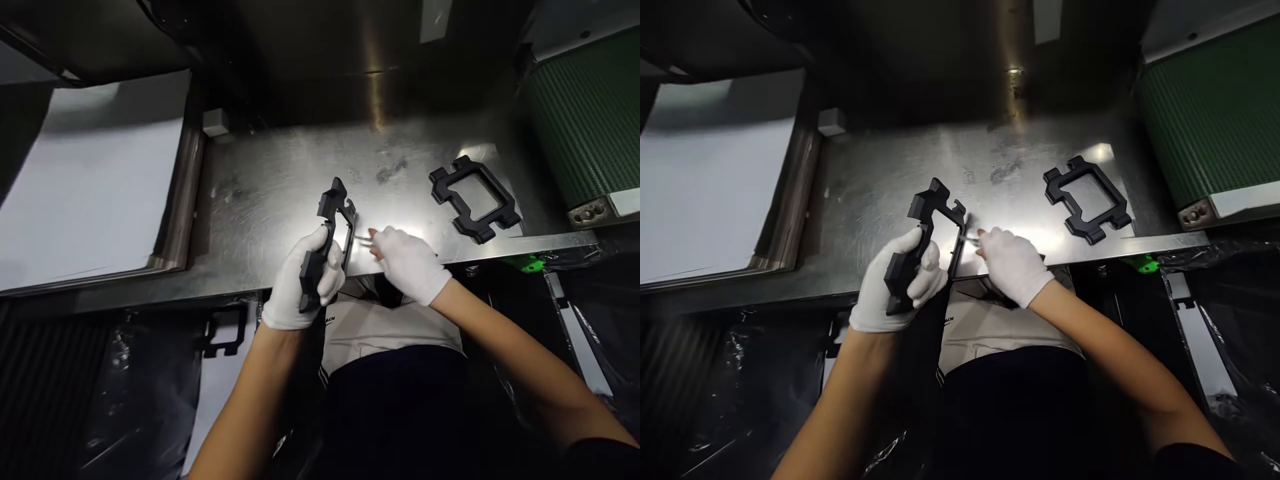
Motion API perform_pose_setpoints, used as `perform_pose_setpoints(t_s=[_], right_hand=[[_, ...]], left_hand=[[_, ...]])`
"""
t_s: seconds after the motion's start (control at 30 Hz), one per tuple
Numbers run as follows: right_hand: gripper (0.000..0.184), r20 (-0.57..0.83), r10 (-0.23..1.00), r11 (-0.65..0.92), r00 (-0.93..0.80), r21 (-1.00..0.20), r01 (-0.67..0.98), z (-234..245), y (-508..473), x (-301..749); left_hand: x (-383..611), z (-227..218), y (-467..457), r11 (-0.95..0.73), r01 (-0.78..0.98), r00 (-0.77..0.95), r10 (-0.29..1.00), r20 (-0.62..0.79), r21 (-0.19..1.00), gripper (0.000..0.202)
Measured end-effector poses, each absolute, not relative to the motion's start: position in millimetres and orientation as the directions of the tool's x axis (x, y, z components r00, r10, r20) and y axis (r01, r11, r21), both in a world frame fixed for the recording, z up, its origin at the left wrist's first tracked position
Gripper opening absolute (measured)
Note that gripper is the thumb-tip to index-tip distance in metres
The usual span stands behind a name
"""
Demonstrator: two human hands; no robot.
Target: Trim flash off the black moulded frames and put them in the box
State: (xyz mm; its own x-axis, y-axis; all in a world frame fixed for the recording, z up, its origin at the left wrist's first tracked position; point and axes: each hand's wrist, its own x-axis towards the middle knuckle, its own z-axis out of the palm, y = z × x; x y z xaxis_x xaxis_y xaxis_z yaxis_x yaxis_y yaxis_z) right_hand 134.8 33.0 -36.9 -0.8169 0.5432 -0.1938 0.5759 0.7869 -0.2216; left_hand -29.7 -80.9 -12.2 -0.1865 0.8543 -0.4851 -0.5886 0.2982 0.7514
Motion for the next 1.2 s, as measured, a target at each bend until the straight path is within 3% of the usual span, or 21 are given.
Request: perform_pose_setpoints(t_s=[0.1,0.2,0.47,0.6,0.77,0.9,1.0,1.07,1.13,1.2], right_hand=[[0.044,-0.201,0.403,0.882,-0.893,-0.175,0.437,-37,10,129],[0.041,-0.247,0.345,0.895,-0.906,-0.206,0.397,-36,0,133],[0.035,-0.278,0.392,0.86,-0.877,-0.227,0.457,-30,26,128],[0.044,-0.254,0.506,0.824,-0.825,-0.141,0.549,-17,30,136],[0.033,-0.319,0.602,0.733,-0.732,-0.144,0.665,-6,40,152],[0.034,-0.305,0.695,0.652,-0.651,-0.115,0.749,-23,63,138],[0.038,-0.244,0.713,0.634,-0.658,-0.176,0.753,-32,71,124],[0.04,-0.131,0.716,0.649,-0.685,-0.237,0.723,-31,64,121],[0.036,-0.013,0.702,0.641,-0.712,-0.426,0.639,-22,48,122],[0.033,-0.016,0.638,0.523,-0.77,-0.724,0.449,-11,27,124]], left_hand=[[-27,-11,-85,0.331,-0.568,-0.192,0.837,-0.512,0.754,0.055],[-26,-11,-85,0.328,-0.554,-0.199,0.84,-0.504,0.765,0.054],[-23,-5,-83,0.371,-0.524,-0.206,0.818,-0.537,0.767,0.055],[-24,-4,-84,0.352,-0.513,-0.222,0.826,-0.518,0.782,0.057],[-33,-12,-88,0.242,-0.582,-0.203,0.881,-0.428,0.776,0.058],[-33,-19,-101,0.121,-0.631,-0.226,0.916,-0.331,0.766,0.07],[-22,-20,-116,0.068,-0.613,-0.282,0.912,-0.299,0.787,0.079],[-13,-18,-126,0.058,-0.581,-0.328,0.896,-0.298,0.812,0.084],[-5,-15,-134,0.078,-0.553,-0.358,0.877,-0.321,0.829,0.089],[1,-11,-140,0.115,-0.533,-0.376,0.855,-0.357,0.838,0.094]])
